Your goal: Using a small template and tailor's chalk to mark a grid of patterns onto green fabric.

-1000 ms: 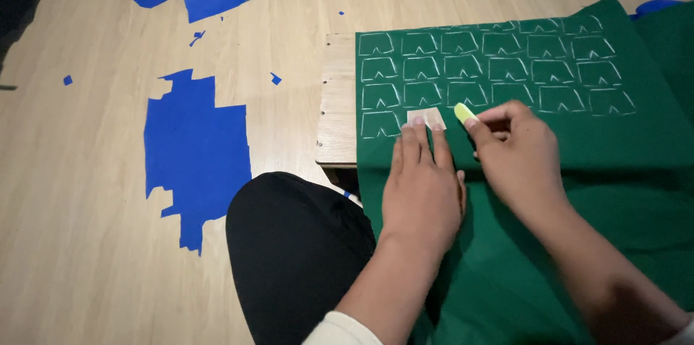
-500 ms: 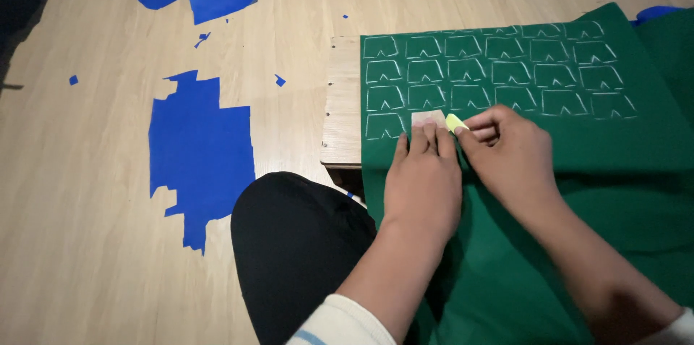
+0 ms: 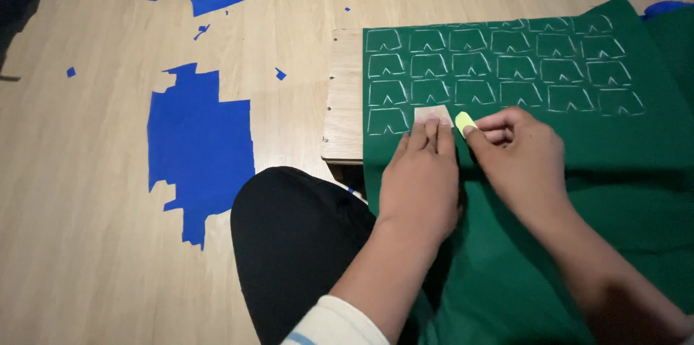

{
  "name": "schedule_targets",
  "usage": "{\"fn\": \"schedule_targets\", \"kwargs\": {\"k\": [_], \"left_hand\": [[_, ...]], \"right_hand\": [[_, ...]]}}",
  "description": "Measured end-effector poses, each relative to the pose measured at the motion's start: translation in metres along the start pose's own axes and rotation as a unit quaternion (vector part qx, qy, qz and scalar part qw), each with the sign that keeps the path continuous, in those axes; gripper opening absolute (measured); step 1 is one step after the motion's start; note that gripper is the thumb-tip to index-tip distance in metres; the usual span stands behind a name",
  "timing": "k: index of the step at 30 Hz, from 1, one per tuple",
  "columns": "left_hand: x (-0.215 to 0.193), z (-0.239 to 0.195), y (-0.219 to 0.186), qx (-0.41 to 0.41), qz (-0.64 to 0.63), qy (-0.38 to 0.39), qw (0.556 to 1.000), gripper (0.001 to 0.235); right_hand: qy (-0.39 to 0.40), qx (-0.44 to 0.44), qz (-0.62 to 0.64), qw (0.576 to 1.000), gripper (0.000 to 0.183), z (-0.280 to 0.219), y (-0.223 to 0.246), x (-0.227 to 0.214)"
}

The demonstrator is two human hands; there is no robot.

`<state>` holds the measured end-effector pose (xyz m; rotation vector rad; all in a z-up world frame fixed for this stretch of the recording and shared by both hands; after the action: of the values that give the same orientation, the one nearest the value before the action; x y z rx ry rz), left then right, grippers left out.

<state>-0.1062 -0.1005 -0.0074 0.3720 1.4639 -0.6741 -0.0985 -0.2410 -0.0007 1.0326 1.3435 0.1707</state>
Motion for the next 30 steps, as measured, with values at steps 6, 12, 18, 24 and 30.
{"fn": "schedule_targets", "kwargs": {"k": [6,12,18,24,30], "left_hand": [[0.006,0.001,0.006,0.003,-0.048,-0.013,0.999,0.099],[0.008,-0.003,0.009,0.013,-0.03,0.003,0.999,0.103],[0.01,-0.003,0.009,0.004,-0.035,-0.022,0.999,0.09],[0.015,0.0,0.01,0.007,-0.027,-0.027,0.999,0.087],[0.0,0.009,0.007,-0.01,-0.039,0.029,0.999,0.087]], "right_hand": [[0.002,0.003,-0.024,1.0,0.012,-0.007,0.008,-0.001],[0.012,0.014,-0.027,0.999,0.013,-0.004,0.008,-0.001],[0.006,0.005,-0.01,1.0,0.015,-0.001,0.005,0.0],[0.012,0.009,-0.037,0.999,0.014,-0.001,0.009,0.0],[0.018,-0.007,-0.042,0.999,0.017,0.0,0.013,-0.002]]}}
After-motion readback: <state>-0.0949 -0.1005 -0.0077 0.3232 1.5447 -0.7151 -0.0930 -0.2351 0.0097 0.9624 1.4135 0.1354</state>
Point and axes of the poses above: each hand's wrist, its own z-axis towards the middle knuckle, its own x-axis out of the palm, y = z × x, the point moved 3 cm from there along z, towards the middle knuckle, and after that the axes turned 10 degrees about x, right-handed, at the moved point
